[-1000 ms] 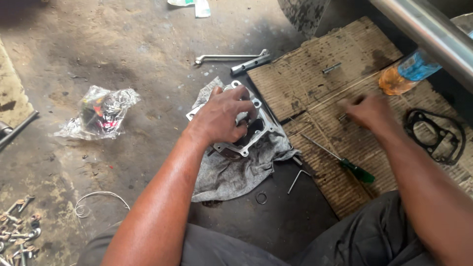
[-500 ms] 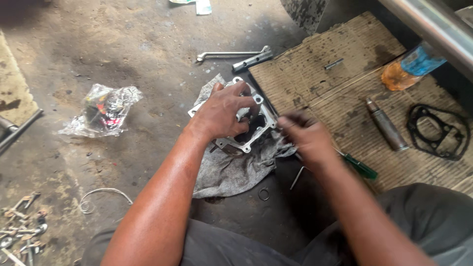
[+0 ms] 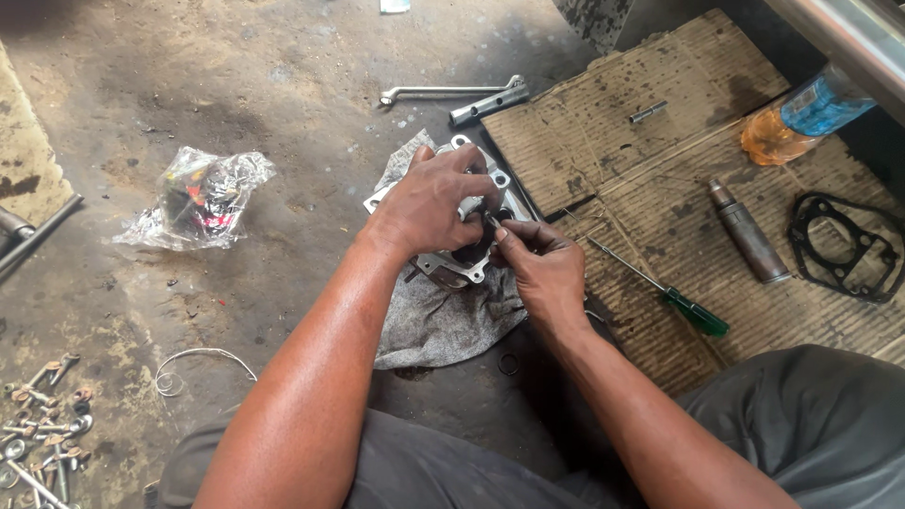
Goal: The person sits on the floor and uses a ratchet wrench to tighten bolts on a metallic engine component. They then use their hands to insert and adjust smaller internal parts and fasteners into the assembly.
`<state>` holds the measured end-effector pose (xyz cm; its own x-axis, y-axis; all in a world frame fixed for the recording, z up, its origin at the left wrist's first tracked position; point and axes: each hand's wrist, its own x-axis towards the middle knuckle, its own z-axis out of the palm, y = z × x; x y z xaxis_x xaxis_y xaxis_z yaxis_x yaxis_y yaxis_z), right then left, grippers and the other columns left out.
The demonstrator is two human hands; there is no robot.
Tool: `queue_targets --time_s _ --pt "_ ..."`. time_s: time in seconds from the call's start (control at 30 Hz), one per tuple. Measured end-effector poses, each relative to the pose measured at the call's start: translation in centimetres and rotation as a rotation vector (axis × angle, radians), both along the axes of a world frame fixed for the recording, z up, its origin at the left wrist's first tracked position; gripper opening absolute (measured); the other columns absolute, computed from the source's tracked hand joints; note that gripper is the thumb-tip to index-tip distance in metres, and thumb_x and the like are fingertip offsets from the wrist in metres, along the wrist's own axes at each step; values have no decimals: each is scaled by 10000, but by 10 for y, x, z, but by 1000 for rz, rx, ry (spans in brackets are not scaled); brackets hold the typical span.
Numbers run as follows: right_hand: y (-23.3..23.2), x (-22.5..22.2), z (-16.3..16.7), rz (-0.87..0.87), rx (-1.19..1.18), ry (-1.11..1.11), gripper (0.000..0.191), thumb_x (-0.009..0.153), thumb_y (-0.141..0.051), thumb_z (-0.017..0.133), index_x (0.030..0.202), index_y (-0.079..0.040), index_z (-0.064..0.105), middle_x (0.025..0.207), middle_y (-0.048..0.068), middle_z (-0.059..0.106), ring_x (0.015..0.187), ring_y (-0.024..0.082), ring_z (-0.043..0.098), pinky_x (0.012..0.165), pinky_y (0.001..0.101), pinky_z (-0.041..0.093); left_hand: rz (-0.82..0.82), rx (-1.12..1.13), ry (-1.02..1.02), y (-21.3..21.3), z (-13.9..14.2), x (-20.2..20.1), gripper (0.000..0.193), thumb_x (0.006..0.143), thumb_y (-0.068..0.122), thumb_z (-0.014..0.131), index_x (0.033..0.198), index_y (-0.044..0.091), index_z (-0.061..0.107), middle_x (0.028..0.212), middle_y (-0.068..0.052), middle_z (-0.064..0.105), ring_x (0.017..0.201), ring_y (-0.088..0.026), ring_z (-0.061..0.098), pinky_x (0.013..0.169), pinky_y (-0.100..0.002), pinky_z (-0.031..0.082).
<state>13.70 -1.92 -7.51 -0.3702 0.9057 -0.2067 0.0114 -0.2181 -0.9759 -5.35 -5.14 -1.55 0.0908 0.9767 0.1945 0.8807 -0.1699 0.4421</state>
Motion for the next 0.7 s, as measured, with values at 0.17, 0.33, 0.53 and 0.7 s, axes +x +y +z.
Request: queue_targets --time_s 0.17,0.33,0.53,0.7 --pt "1 0 13 8 66 -83 200 916 -154 766 1034 6 767 840 51 757 707 92 696 659 233 558 -2 -11 14 1 2 1 297 701 238 873 976 228 764 1100 -29 602 1101 -215 617 994 -455 375" --pt "0 -2 27 21 245 -315 168 908 -182 777 1010 -50 791 831 21 753 702 61 646 623 229 524 56 -90 32 3 3 4 395 678 255 888 1054 241 767 1124 -4 617 1115 -182 610 1053 -444 361" --pt "-3 -2 30 77 564 -352 144 934 -160 739 1005 -39 772 867 21 735 747 82 664 667 245 546 62 -115 44 3 2 5 422 684 253 887 1086 240 763 1152 -4 619 1134 -179 603 1068 -446 357" --pt "4 -4 18 104 252 -309 157 994 -171 646 1028 -35 717 795 26 700 649 99 624 591 292 546 67 -97 43 4 2 5 406 672 261 893 1056 239 764 1163 -3 619 1143 -176 598 1069 -459 347"
